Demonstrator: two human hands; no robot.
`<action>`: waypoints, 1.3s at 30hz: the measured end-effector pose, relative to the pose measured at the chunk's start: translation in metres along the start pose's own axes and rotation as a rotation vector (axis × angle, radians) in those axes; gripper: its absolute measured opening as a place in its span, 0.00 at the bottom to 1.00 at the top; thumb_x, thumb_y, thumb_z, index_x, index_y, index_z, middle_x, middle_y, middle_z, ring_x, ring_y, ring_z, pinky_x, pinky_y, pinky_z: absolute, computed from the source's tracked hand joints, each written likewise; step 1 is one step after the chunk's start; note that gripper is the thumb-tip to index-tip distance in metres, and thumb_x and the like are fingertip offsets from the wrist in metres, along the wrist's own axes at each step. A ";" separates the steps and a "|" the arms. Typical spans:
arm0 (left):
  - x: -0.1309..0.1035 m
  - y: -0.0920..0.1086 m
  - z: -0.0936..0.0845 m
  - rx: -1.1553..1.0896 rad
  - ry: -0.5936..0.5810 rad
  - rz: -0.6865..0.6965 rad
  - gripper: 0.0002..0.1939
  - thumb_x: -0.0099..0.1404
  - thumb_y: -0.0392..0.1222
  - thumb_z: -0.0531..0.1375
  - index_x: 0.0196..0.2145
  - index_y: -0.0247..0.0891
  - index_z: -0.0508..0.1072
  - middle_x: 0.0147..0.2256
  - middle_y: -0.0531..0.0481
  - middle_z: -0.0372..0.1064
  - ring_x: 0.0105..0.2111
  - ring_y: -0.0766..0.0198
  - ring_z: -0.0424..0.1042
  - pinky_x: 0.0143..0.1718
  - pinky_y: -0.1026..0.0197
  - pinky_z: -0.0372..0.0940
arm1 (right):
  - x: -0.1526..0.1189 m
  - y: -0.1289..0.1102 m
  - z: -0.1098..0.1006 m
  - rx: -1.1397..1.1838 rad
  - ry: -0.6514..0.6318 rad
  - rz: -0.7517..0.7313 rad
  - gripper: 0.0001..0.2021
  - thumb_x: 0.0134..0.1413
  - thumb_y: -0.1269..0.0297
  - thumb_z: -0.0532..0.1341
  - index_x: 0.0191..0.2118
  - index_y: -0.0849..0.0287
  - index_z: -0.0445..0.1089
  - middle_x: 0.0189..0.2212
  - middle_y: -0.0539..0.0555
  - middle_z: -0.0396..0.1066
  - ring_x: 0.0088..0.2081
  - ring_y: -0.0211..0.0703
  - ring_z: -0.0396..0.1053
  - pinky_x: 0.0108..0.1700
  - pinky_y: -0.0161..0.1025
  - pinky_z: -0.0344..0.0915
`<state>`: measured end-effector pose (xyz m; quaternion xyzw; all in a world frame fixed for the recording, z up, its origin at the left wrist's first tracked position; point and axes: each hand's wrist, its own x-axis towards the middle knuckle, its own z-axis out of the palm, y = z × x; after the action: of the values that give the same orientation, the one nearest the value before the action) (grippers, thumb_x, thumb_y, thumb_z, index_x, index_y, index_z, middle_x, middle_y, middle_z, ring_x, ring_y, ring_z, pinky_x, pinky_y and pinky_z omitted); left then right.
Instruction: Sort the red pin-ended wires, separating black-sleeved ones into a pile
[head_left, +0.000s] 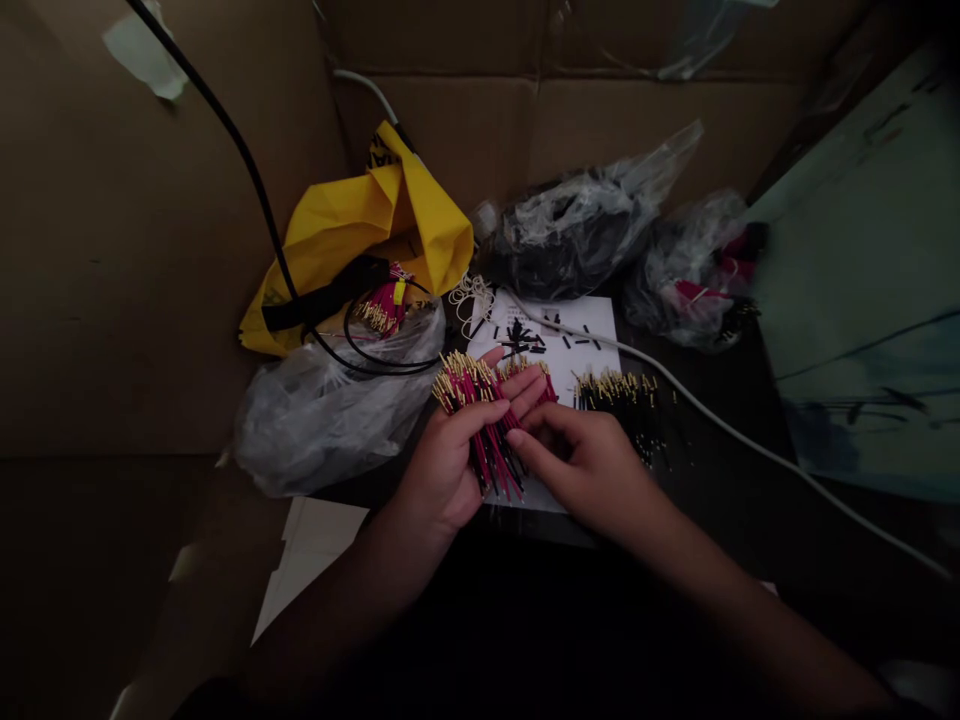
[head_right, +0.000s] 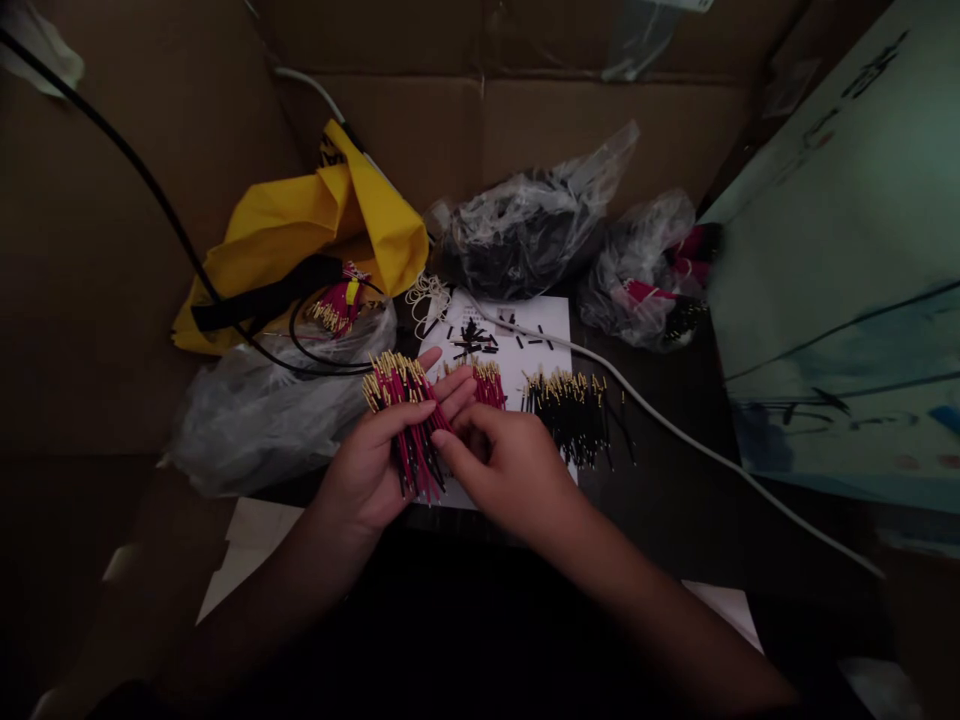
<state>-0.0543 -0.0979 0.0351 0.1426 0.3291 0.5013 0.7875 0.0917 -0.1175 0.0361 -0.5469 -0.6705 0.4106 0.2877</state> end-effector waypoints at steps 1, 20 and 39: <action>0.000 0.000 0.000 0.004 -0.003 0.002 0.33 0.61 0.26 0.58 0.64 0.39 0.60 0.51 0.40 0.74 0.56 0.52 0.70 0.63 0.46 0.57 | 0.003 0.001 0.001 0.016 -0.028 0.000 0.13 0.61 0.56 0.58 0.33 0.60 0.73 0.23 0.48 0.68 0.23 0.34 0.59 0.26 0.35 0.55; 0.001 -0.005 -0.002 -0.032 0.106 -0.009 0.33 0.61 0.29 0.60 0.63 0.40 0.63 0.50 0.42 0.75 0.50 0.54 0.75 0.59 0.48 0.63 | -0.002 0.013 0.013 0.268 0.148 0.042 0.12 0.60 0.59 0.59 0.28 0.60 0.70 0.21 0.47 0.63 0.24 0.34 0.58 0.27 0.34 0.55; -0.001 -0.002 -0.006 -0.041 0.182 0.073 0.34 0.60 0.26 0.61 0.63 0.41 0.62 0.48 0.43 0.77 0.50 0.54 0.75 0.60 0.47 0.63 | -0.007 0.007 0.007 0.047 0.357 -0.038 0.13 0.60 0.62 0.58 0.25 0.59 0.69 0.19 0.47 0.65 0.22 0.34 0.60 0.26 0.34 0.57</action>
<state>-0.0575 -0.1004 0.0298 0.0919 0.3836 0.5472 0.7383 0.0913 -0.1257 0.0272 -0.5914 -0.6091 0.3172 0.4226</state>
